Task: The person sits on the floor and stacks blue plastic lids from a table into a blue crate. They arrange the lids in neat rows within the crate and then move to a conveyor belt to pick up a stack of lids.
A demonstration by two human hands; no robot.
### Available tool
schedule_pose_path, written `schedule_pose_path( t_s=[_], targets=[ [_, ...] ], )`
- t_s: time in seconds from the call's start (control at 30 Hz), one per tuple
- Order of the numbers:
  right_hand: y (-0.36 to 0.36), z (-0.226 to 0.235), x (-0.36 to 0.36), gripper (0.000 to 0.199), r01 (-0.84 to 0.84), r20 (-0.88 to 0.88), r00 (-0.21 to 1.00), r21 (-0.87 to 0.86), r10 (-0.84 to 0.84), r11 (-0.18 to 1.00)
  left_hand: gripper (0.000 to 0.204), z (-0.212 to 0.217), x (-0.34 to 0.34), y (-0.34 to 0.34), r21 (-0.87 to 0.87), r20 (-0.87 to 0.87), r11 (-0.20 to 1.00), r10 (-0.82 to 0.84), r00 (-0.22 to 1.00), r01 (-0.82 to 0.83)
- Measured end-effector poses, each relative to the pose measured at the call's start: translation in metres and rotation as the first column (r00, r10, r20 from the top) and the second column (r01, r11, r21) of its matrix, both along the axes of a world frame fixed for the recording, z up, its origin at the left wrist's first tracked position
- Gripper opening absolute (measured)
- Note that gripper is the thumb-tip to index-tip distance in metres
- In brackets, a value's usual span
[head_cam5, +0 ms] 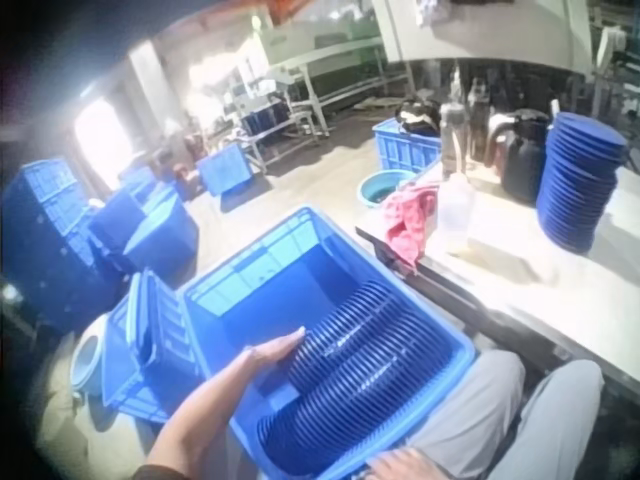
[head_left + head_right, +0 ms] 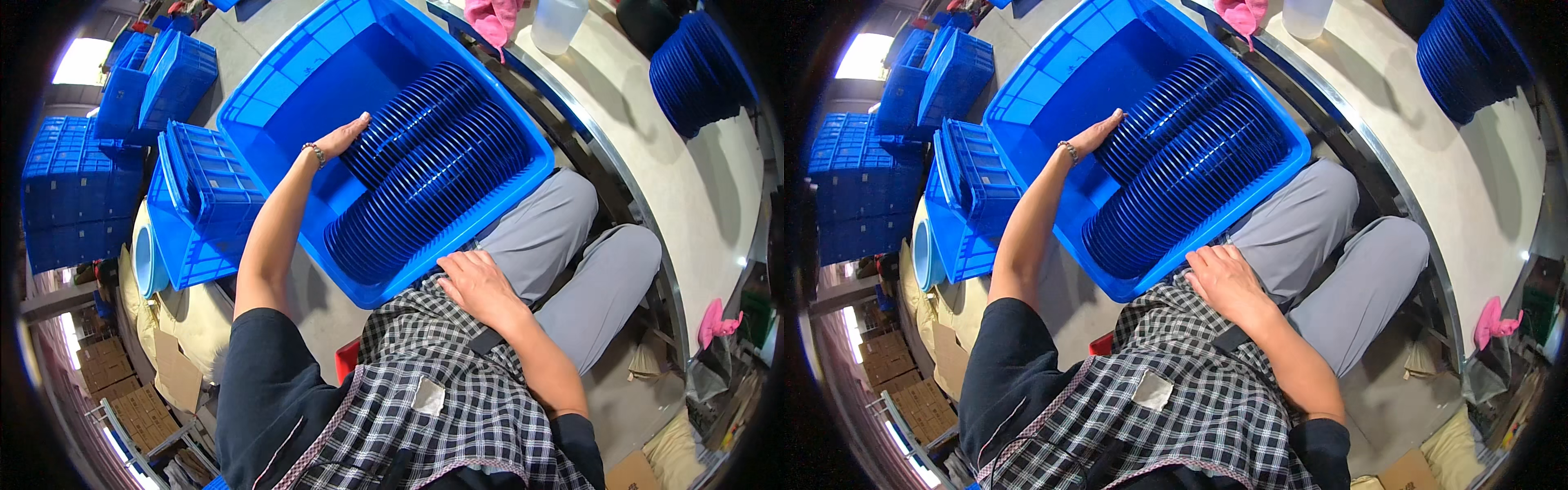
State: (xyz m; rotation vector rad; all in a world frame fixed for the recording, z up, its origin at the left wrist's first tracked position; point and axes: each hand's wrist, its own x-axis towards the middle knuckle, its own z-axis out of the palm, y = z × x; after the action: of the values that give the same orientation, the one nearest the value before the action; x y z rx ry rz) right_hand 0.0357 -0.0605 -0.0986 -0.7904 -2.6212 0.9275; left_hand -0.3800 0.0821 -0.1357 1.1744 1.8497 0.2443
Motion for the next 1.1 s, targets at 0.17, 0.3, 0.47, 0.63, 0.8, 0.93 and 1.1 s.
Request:
schedule_pose_path(
  t_s=[0.17, 0.3, 0.47, 0.63, 0.8, 0.93, 1.1],
  targets=[
    [-0.002, 0.002, -0.006, 0.032, -0.016, -0.007, 1.0, -0.018, 0.016, 1.0, 0.088, -0.019, -0.017, 0.007, 0.028, -0.04, 0.996, -0.082, 0.996, 0.083],
    [-0.002, 0.003, -0.006, 0.033, -0.005, -0.033, 0.999, -0.01, 0.005, 1.0, 0.1, -0.013, -0.003, 0.033, 0.034, -0.111, 0.992, -0.12, 0.987, 0.124],
    [0.008, -0.003, 0.007, 0.029, -0.03, -0.049, 0.999, -0.165, 0.022, 0.986, 0.079, 0.039, 0.104, 0.044, 0.441, -0.069, 0.887, -0.121, 0.99, 0.139],
    [0.053, 0.06, 0.051, 0.032, 0.125, -0.373, 0.907, -0.203, -0.195, 0.971, 0.05, 0.139, 0.231, 0.006, 0.792, -0.298, 0.459, -0.282, 0.912, 0.401],
    [0.169, 0.149, 0.201, 0.029, 0.708, -0.66, 0.282, -0.347, -0.696, 0.615, 0.044, 0.207, 0.335, 0.086, 0.668, 0.491, 0.738, -0.537, 0.686, 0.1],
    [0.307, 0.217, 0.289, 0.067, 0.874, -0.628, -0.07, -0.414, -0.775, 0.256, 0.053, 0.217, 0.419, 0.238, 0.431, 0.793, 0.88, -0.264, 0.55, -0.199],
    [0.403, 0.239, 0.352, 0.102, 0.695, -0.381, 0.025, -0.658, -0.924, 0.29, 0.093, 0.285, 0.522, 0.329, 0.095, 0.786, 0.982, 0.026, 0.617, -0.162]
  ],
)
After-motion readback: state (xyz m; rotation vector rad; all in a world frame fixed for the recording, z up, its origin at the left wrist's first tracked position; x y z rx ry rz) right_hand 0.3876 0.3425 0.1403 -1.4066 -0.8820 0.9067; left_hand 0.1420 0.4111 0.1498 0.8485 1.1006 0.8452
